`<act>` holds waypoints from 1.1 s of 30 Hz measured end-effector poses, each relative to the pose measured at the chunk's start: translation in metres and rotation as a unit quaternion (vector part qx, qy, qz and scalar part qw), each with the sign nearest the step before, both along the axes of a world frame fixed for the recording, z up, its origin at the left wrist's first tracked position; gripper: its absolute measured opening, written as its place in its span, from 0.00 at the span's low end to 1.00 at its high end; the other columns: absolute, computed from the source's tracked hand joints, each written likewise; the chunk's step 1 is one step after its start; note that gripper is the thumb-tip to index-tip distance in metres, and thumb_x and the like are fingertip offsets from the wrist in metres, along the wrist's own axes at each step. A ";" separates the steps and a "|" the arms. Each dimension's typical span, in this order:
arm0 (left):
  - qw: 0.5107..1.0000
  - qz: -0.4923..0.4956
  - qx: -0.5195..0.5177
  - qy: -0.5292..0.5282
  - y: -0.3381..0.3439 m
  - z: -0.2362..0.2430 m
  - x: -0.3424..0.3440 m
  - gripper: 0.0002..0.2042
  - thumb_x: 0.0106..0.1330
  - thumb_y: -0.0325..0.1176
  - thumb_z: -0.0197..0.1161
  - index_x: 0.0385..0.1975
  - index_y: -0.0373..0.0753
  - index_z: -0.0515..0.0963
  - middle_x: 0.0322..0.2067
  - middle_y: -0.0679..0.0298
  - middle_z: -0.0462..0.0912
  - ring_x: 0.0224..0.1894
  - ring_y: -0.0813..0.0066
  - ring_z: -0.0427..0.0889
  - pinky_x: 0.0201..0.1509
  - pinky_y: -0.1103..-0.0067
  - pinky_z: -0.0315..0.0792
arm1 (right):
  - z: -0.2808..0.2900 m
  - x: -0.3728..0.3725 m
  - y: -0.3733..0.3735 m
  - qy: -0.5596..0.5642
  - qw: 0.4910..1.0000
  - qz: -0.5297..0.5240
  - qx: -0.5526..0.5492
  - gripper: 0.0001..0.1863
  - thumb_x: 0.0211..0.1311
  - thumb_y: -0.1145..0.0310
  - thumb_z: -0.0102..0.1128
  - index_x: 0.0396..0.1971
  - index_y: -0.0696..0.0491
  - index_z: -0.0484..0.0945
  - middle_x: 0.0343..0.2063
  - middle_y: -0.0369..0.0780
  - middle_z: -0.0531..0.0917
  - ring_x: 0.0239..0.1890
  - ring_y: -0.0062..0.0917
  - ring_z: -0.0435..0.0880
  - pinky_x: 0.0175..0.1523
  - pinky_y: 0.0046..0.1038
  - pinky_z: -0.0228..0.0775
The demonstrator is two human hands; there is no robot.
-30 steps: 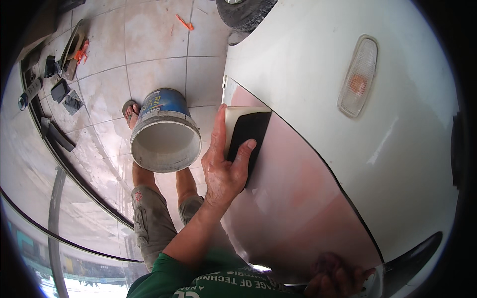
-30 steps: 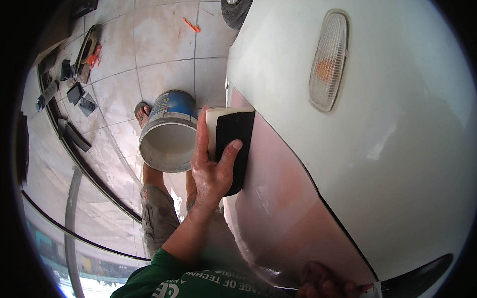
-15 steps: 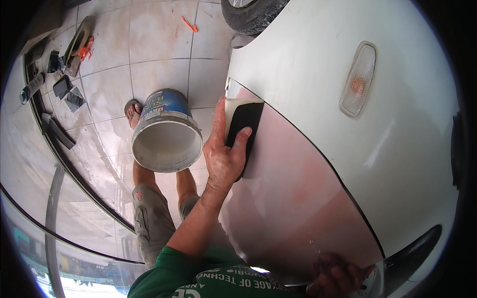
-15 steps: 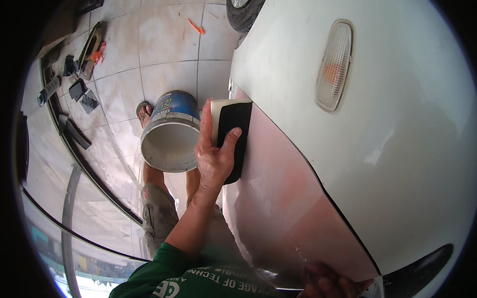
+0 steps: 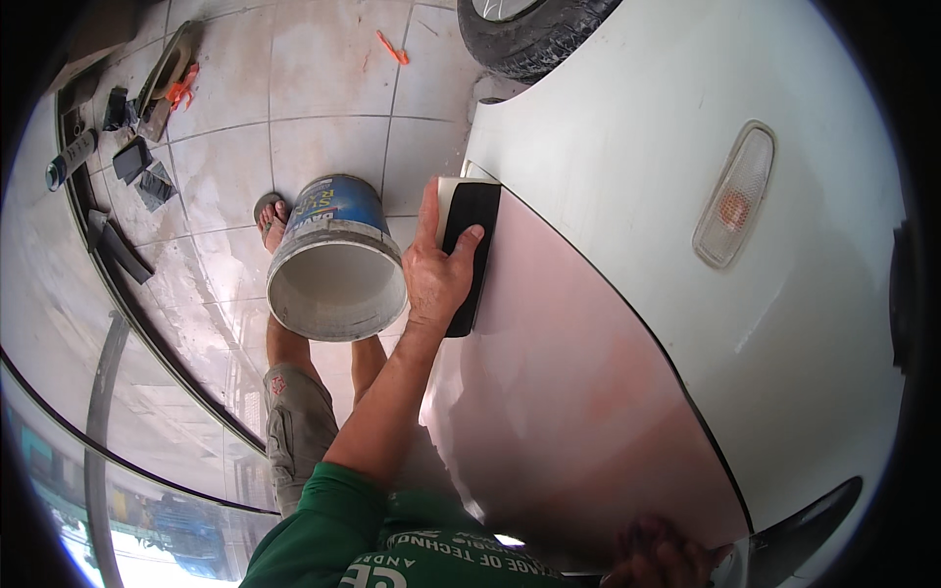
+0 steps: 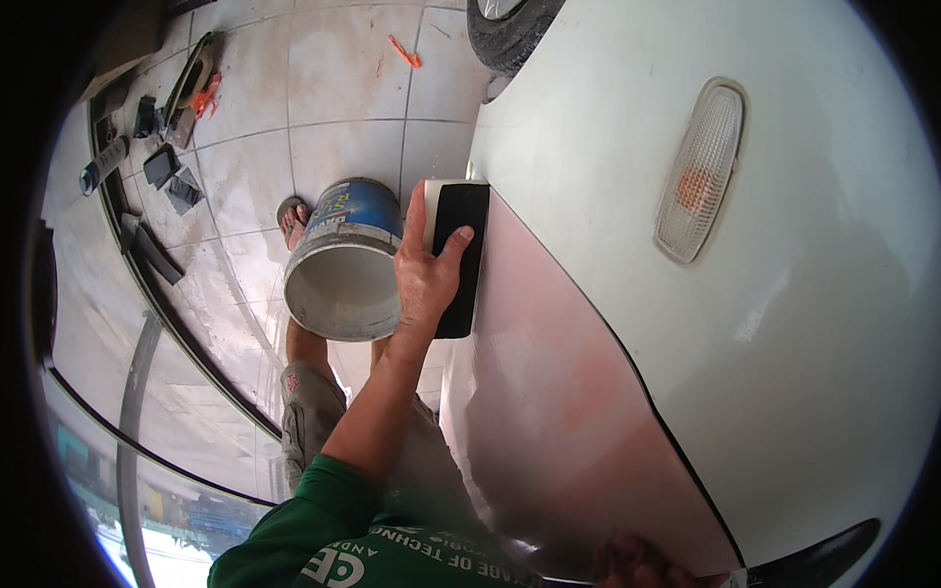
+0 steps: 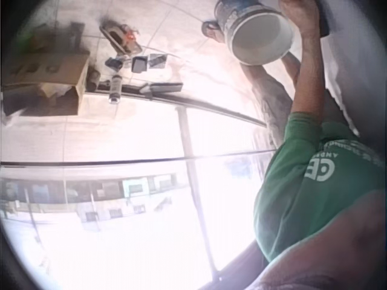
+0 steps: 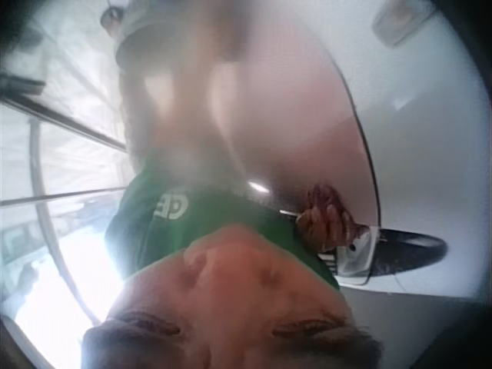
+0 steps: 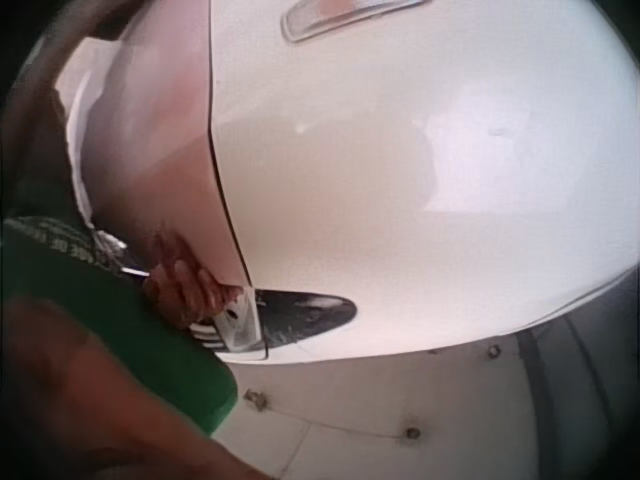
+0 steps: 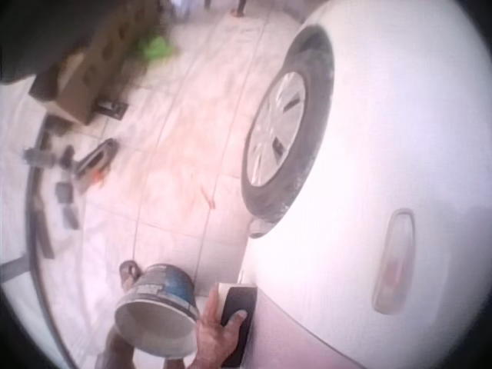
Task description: The person sands the front fender of a white car using a sanding block and a cloth, repeatedly wiping the surface and dipping the cloth into a bucket of water. The person switches sandpaper mid-task and continues sanding the same area.
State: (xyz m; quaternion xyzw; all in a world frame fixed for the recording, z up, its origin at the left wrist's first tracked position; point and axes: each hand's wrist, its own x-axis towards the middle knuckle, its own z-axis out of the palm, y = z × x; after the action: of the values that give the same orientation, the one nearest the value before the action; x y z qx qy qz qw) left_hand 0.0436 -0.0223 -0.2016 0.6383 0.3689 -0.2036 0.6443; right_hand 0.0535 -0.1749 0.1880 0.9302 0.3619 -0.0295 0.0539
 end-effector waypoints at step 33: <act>0.999 0.010 -0.036 -0.038 0.009 0.102 0.014 0.40 0.70 0.27 0.73 0.81 0.39 0.61 0.58 0.44 0.85 0.56 0.55 0.87 0.60 0.66 0.82 | 0.013 -0.010 0.004 -0.001 0.998 -0.044 0.049 0.07 0.74 0.63 0.62 0.33 0.45 0.81 0.37 0.33 0.88 0.51 0.31 0.83 0.70 0.44 0.68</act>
State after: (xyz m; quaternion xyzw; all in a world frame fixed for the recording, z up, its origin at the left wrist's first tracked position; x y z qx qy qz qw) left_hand 0.0580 -0.0130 -0.0991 0.6184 0.3425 -0.1858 0.6825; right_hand 0.0438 -0.1713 0.2010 0.9468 0.3214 -0.0133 0.0076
